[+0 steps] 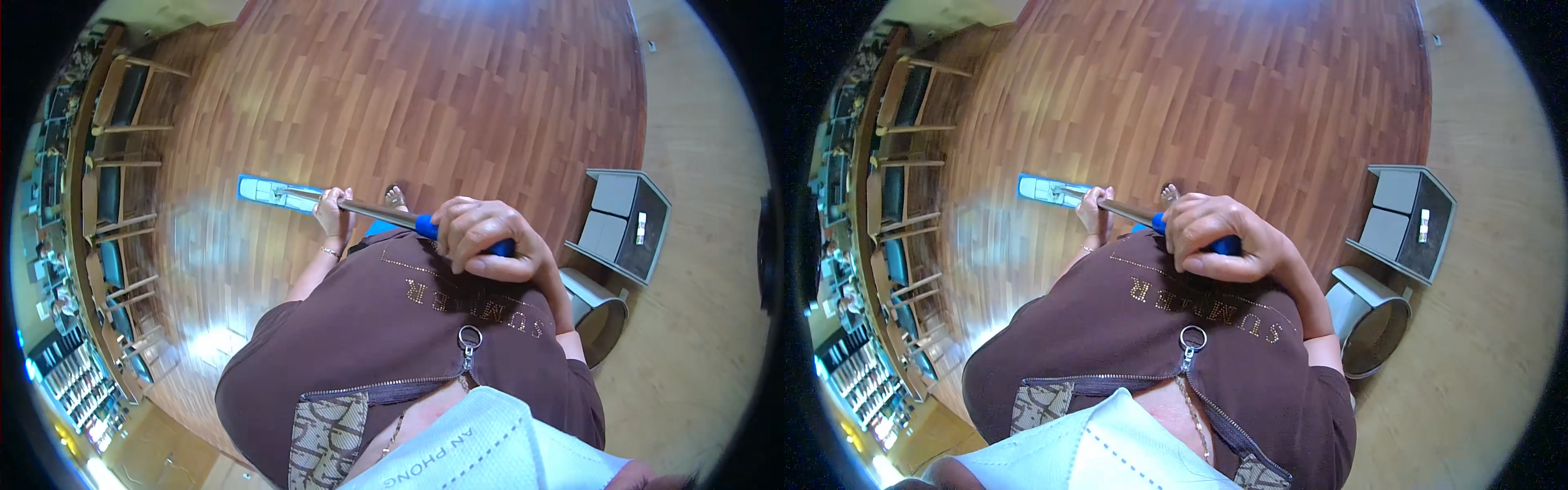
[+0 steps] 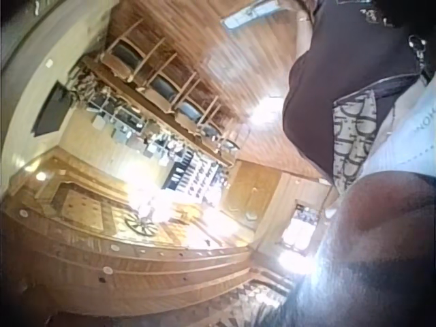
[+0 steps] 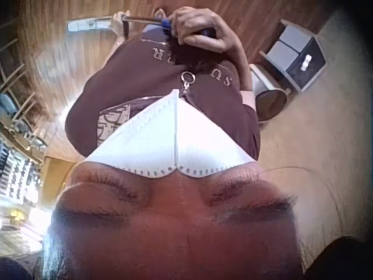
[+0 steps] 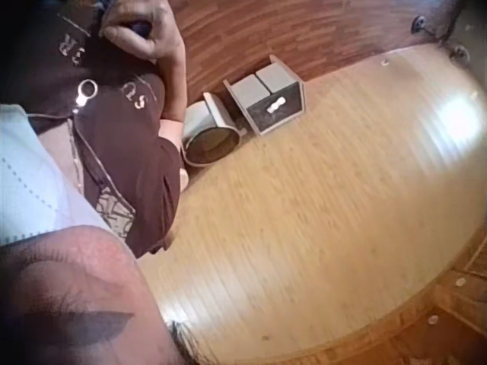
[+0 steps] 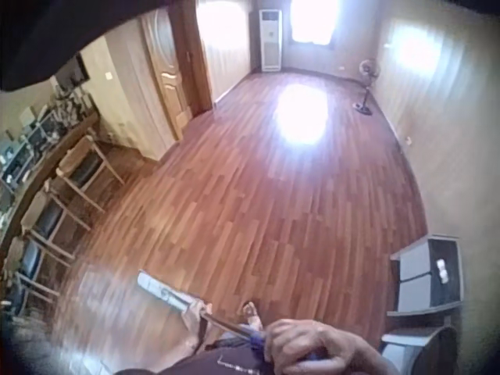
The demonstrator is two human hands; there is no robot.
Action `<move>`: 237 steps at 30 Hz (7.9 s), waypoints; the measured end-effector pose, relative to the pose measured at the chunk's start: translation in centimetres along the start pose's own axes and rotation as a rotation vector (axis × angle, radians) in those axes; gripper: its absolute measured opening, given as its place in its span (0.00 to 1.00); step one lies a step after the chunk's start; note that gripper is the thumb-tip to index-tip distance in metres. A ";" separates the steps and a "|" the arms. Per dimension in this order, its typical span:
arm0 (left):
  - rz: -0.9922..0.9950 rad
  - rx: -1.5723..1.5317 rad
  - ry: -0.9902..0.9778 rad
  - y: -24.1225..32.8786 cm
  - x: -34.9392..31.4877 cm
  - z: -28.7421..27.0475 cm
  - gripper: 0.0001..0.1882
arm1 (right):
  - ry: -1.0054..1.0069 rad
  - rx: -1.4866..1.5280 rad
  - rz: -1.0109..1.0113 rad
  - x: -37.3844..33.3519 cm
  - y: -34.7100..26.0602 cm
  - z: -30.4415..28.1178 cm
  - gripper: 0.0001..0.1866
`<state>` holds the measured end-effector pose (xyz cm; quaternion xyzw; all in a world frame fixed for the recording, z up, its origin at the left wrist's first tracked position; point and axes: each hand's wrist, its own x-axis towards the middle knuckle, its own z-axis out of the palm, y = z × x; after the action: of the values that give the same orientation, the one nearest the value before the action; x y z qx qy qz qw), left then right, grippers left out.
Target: The recorder is mopping a wooden floor using a flat mop in a room with furniture.
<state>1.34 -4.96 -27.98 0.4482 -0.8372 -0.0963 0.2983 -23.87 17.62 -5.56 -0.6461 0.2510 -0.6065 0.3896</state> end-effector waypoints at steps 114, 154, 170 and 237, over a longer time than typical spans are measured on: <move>0.180 -0.350 -0.394 8.1 -4.6 7.0 0.16 | 0.228 -0.464 0.234 -4.7 -8.8 -1.6 0.07; 0.008 -0.099 -0.679 -7.6 39.2 29.5 0.10 | 0.253 -0.869 0.394 18.4 24.6 -15.6 0.11; -0.277 -0.087 0.020 -25.9 28.5 14.2 0.11 | -0.148 -0.529 0.255 30.0 32.7 -10.4 0.04; 1.000 -0.265 -1.109 37.0 37.7 36.7 0.05 | 0.198 -0.894 0.043 4.9 -3.3 -37.6 0.24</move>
<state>-61.62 -17.89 -26.07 -0.1385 -0.9495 -0.2605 -0.1068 -60.51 8.11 -1.43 -0.6843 0.5375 -0.4892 0.0590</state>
